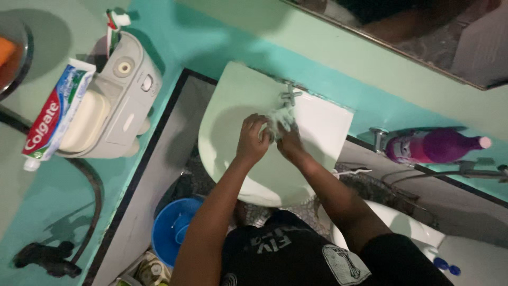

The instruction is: The person cleans a bathroom sink by pouring liquid from a purple bottle onto a yellow sponge, scrubbing the basin and faucet by hand, and rinsing the surface with water poured from a small blue scoop.

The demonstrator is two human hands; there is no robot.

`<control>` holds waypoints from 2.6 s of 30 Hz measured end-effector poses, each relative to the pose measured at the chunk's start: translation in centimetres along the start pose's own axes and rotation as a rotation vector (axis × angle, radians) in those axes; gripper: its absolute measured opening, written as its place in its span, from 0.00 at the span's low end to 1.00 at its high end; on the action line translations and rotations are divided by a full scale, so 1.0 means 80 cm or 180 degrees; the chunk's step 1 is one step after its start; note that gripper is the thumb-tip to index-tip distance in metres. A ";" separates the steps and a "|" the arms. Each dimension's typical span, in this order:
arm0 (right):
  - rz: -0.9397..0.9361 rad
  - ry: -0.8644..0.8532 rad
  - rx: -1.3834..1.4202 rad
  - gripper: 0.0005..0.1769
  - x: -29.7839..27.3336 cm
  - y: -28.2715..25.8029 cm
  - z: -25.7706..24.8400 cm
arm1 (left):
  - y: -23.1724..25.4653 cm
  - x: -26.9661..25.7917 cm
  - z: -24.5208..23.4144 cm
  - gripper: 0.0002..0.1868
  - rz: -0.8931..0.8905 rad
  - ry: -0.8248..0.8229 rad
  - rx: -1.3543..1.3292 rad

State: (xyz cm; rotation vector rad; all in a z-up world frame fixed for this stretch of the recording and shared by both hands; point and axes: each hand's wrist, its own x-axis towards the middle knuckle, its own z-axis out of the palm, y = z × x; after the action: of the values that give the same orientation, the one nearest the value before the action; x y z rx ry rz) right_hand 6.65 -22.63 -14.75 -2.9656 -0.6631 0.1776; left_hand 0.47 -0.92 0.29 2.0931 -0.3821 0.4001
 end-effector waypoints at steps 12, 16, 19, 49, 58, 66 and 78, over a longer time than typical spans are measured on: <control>0.0151 0.1436 0.1089 0.18 -0.115 0.011 -0.118 | 0.011 -0.008 0.027 0.16 -0.0079 0.0007 -0.0316; 0.0422 0.1270 0.0401 0.20 -0.057 0.024 -0.101 | 0.015 -0.013 0.031 0.16 -0.0315 0.0121 -0.0625; 0.0816 0.1187 0.0559 0.32 0.006 0.048 -0.074 | 0.030 -0.006 0.035 0.15 0.0248 0.0359 0.0062; 0.0232 -0.0660 0.0140 0.20 -0.249 -0.099 -0.014 | -0.038 -0.077 -0.020 0.13 -0.0303 0.0400 -0.0137; 0.0740 -0.1769 0.0179 0.22 -0.205 -0.035 0.003 | -0.067 -0.104 -0.055 0.12 -0.0191 0.0145 -0.0083; -0.0282 -0.0005 0.1408 0.10 -0.102 -0.240 0.175 | -0.118 -0.112 -0.124 0.11 -0.0151 0.0183 0.0406; 0.0982 -0.2235 0.0852 0.26 -0.175 -0.108 0.063 | -0.148 -0.088 -0.104 0.29 -0.0393 -0.0689 0.1370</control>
State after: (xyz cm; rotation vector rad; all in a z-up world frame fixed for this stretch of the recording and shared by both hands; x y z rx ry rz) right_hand -10.23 -20.52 -17.43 -2.6796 -0.1872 1.2543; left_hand -2.01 13.01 -7.33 2.5774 -0.3089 0.1927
